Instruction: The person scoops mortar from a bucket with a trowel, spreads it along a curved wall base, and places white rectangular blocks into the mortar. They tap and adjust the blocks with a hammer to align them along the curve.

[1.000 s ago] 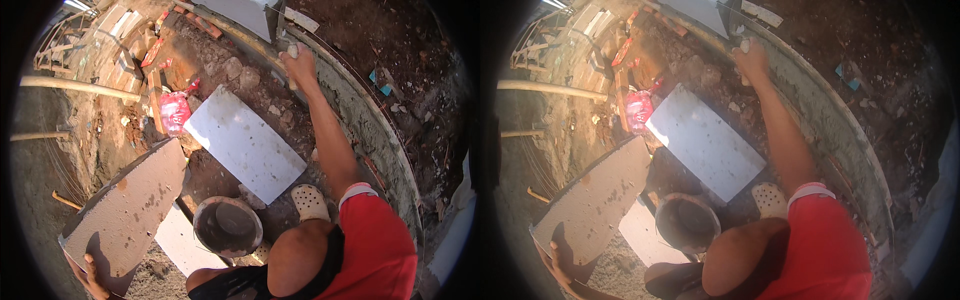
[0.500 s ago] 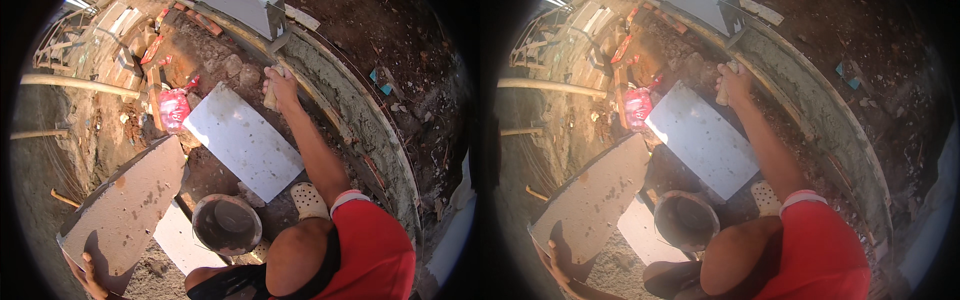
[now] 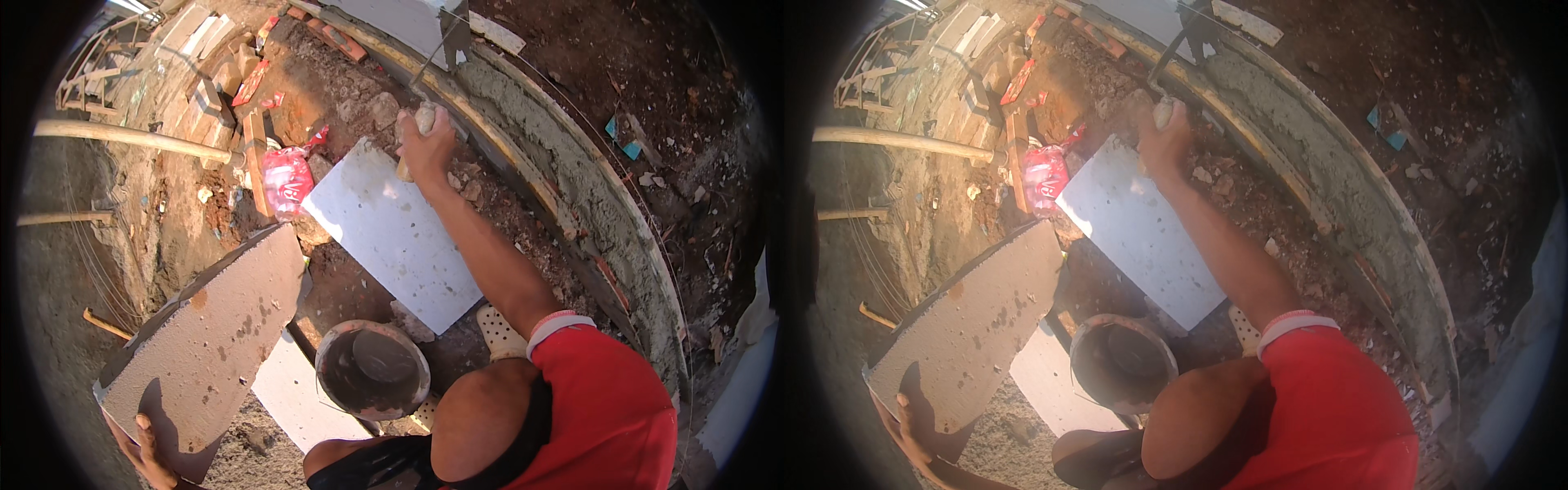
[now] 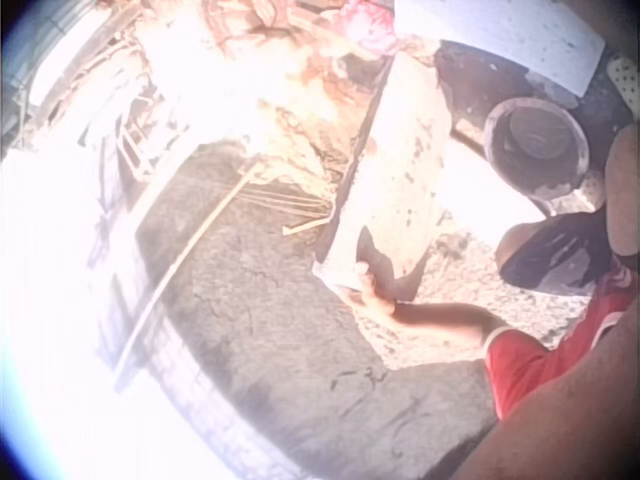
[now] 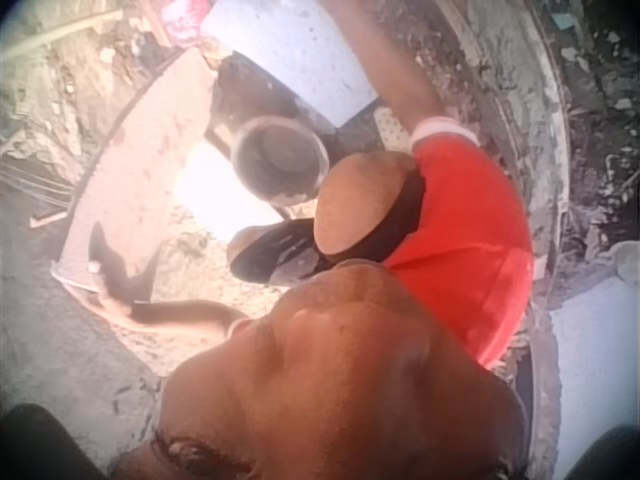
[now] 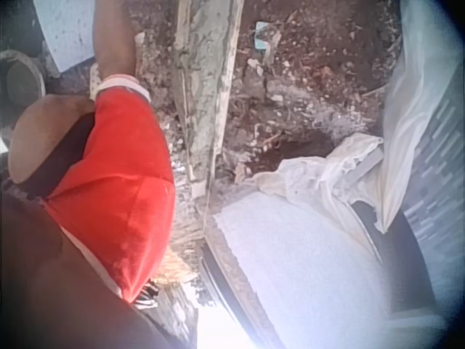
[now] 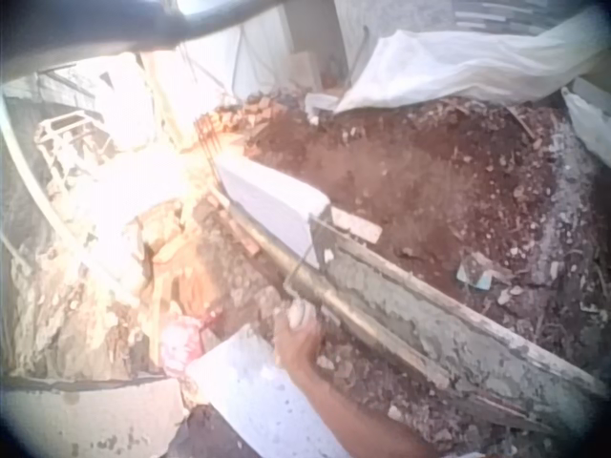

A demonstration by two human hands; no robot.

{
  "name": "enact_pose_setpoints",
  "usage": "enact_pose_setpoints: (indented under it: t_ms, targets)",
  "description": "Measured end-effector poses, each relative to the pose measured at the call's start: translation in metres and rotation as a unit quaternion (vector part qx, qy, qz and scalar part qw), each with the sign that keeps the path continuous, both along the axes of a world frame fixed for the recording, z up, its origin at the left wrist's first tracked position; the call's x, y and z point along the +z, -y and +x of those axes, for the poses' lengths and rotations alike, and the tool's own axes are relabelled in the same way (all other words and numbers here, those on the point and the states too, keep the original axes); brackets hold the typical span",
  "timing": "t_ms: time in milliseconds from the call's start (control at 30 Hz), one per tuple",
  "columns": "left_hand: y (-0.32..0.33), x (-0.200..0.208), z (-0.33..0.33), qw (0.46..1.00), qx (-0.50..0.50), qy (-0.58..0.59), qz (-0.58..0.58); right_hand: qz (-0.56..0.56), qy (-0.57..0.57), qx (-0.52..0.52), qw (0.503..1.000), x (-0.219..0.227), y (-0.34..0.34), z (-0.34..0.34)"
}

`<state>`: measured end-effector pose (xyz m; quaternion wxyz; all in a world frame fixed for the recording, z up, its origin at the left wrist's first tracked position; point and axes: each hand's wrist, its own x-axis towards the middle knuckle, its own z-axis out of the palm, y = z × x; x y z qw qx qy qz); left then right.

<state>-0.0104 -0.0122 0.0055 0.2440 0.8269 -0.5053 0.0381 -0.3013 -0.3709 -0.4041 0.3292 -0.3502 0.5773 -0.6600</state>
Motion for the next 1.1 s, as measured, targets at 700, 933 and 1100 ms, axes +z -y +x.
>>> enact_pose_setpoints:
  t_ms: [700,933,1100]
  targets:
    - [-0.032,-0.015,0.034,0.99,0.095,0.094,-0.036,0.014,-0.16,0.414,0.896,0.041,-0.148,0.025]
    - [-0.042,-0.017,0.049,0.983,0.164,0.078,-0.025,-0.066,-0.294,0.838,0.454,0.075,-0.2,-0.037]
    - [-0.048,-0.014,0.039,0.991,0.123,0.043,-0.013,-0.041,-0.45,0.824,0.342,0.073,-0.247,0.005]
